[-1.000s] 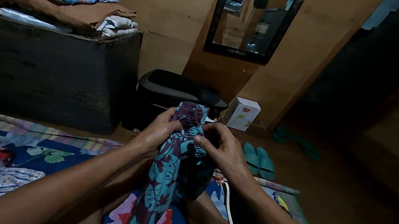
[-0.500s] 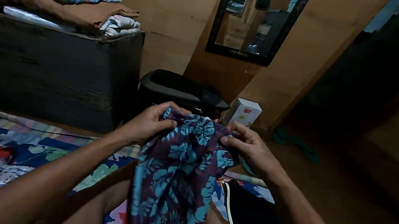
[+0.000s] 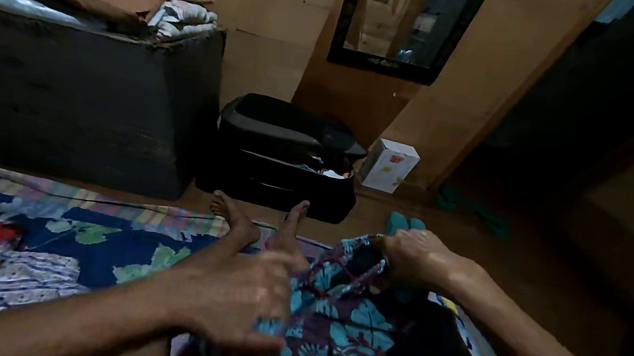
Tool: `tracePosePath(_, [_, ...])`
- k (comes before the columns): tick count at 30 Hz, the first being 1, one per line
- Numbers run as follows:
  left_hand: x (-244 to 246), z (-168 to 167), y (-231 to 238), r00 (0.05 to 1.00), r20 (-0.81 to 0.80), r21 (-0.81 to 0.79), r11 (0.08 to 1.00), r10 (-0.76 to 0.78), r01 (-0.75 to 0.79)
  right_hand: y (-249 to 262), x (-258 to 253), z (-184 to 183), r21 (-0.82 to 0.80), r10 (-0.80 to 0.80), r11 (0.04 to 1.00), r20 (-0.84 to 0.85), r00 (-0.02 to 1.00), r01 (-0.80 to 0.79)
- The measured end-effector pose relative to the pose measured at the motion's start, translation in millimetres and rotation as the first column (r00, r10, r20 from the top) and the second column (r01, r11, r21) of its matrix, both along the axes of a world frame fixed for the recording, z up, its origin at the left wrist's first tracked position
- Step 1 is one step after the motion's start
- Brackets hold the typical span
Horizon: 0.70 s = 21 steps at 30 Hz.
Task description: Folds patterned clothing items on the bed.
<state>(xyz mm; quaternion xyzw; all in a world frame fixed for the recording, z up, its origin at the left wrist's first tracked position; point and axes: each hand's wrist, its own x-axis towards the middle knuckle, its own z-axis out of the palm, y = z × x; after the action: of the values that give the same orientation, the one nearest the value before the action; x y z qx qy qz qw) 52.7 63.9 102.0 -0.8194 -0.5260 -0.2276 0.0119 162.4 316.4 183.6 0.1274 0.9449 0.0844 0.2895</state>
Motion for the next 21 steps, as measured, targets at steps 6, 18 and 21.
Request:
tracePosePath(6, [4.0,-13.7,-14.3,0.909,-0.276,-0.098,0.932,0.312,-0.349,28.5,10.0,-14.7,-0.037,-0.024,0.999,-0.143,0.989,0.018])
tracePosePath(18, [-30.9,39.9,-12.9,0.791,-0.217,0.034,0.815,0.572,-0.579,30.2,22.3,2.1,-0.279,0.041,0.938,-0.5,0.865,-0.205])
tracePosePath(21, [-39.5,63.6,-11.2,0.82,-0.07,-0.211,0.795,0.569,-0.569,34.1,23.7,12.5,-0.454,-0.014,0.851,-0.521,0.854,-0.262])
